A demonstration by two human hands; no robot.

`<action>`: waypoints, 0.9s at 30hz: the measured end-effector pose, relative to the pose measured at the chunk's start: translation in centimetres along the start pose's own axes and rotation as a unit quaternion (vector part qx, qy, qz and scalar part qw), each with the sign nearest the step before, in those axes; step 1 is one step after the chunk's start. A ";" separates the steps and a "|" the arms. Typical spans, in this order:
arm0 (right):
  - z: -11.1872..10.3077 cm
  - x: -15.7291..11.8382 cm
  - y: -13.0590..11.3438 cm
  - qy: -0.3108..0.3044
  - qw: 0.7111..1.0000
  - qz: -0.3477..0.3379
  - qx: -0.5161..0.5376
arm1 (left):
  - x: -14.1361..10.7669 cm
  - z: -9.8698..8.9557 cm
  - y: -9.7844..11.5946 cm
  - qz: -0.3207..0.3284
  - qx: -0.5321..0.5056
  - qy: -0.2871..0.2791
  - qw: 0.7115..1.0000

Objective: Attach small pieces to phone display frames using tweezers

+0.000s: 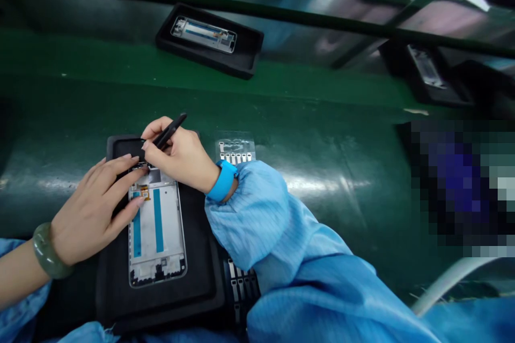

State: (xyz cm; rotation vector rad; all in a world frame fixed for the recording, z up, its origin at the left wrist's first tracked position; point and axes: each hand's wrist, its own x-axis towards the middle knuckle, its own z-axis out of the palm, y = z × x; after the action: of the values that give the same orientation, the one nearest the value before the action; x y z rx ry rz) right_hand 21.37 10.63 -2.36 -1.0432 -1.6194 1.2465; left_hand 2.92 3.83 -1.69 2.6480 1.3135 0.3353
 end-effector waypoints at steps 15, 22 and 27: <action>0.0 0.0 0.1 0.011 1.000 0.004 0.027 | -0.1 -0.2 0.1 -0.001 -0.002 -0.002 1.000; 0.0 0.1 -0.2 0.001 1.000 0.001 0.017 | -0.1 -0.2 0.1 0.005 0.002 0.009 1.000; 0.0 0.0 -0.3 -0.006 1.000 0.001 -0.008 | -0.1 -0.2 0.1 0.003 0.001 0.010 1.000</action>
State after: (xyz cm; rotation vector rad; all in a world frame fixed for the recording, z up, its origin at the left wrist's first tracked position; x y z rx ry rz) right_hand 21.37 10.56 -2.04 -1.0492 -1.6395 1.2463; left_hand 2.93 3.73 -1.51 2.6576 1.3128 0.3635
